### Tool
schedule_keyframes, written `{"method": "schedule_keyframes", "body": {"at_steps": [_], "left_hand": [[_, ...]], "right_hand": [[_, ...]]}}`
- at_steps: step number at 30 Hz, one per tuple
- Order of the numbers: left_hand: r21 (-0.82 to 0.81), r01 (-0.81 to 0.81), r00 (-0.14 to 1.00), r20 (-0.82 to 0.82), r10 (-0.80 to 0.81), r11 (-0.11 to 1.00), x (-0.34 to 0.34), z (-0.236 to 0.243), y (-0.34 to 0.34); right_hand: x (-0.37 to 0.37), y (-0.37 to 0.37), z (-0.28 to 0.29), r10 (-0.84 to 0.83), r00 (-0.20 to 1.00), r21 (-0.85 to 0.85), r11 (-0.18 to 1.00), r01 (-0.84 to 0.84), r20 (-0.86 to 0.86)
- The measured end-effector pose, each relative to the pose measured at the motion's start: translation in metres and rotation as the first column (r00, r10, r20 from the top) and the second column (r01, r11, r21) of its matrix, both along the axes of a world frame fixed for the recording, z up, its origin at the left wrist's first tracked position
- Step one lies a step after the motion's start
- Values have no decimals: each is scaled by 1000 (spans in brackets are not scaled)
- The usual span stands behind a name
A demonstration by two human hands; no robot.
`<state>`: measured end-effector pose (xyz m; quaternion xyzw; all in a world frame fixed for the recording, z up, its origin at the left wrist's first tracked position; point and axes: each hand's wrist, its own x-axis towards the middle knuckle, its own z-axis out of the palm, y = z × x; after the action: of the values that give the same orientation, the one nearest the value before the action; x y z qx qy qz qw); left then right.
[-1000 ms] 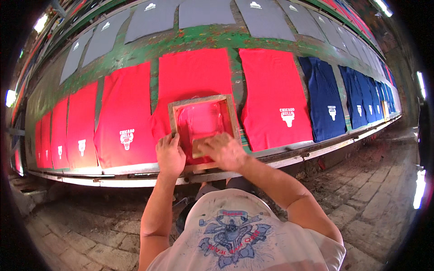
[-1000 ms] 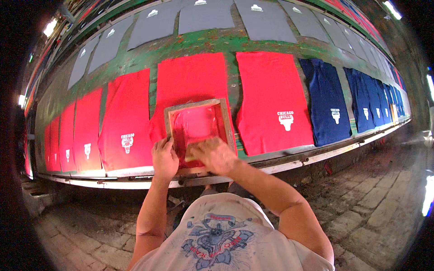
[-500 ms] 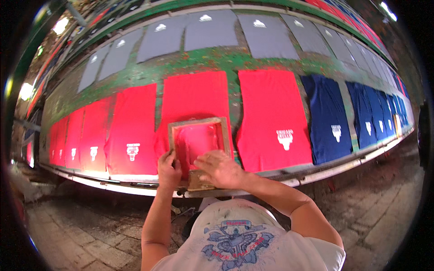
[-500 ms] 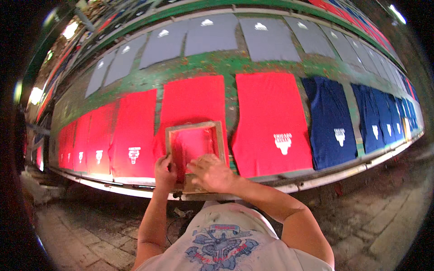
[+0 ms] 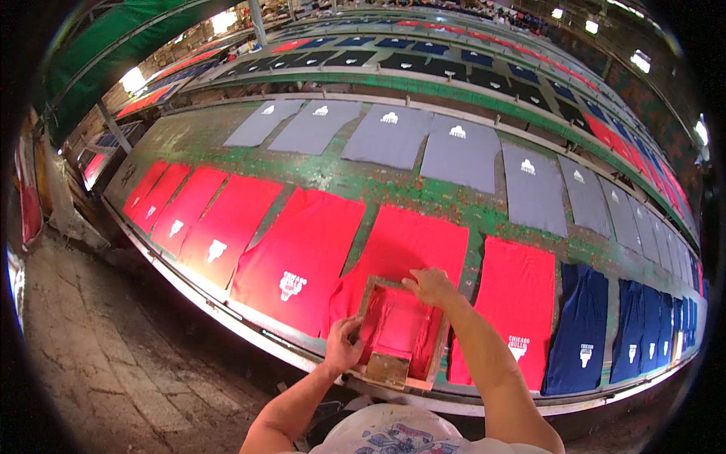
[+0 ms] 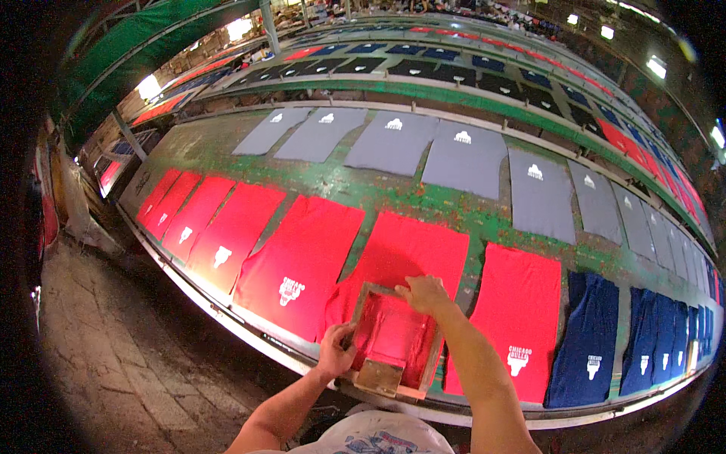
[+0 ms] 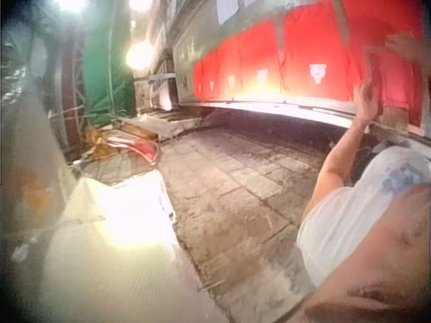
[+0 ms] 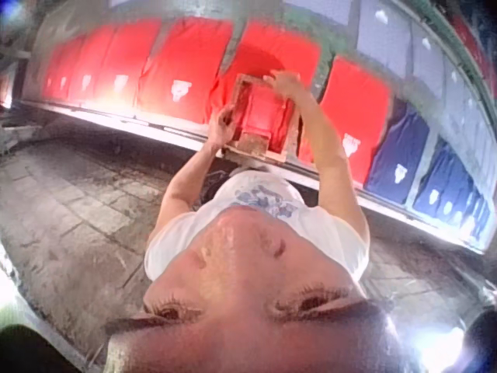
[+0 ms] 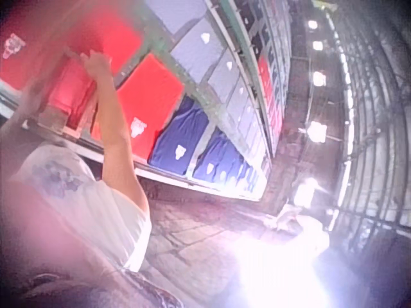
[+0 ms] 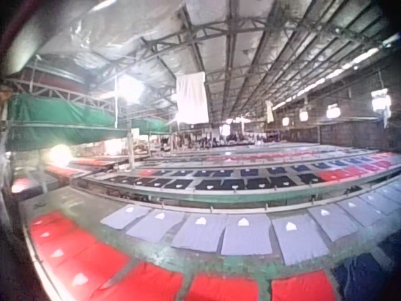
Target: The person uses a wooden screen-printing frame and squeegee to apply white and red ink onto rows of t-shirts laid out on a long table. They repeatedly align the frame, pull the squeegee across the screen, lift the frame, and move to the next shirt, alternating between red and blue shirts.
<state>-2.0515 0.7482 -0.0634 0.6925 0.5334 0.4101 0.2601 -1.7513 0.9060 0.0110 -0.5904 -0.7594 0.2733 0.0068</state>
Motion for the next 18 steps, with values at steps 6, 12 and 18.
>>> {"method": "schedule_keyframes", "body": {"at_steps": [6, 12, 18], "left_hand": [[-114, -19, 984, 174, 39, 993, 0, -8, -4], [47, 7, 968, 251, -19, 999, -3, -15, -9], [188, 71, 972, 209, -111, 980, -10, 2, -2]], "right_hand": [[1, 14, 0, 46, 998, -72, 997, -43, 40], [0, 38, 8, 24, 1000, -228, 973, -20, 13], [8, 62, -13, -28, 997, -265, 964, 9, -70]]}}
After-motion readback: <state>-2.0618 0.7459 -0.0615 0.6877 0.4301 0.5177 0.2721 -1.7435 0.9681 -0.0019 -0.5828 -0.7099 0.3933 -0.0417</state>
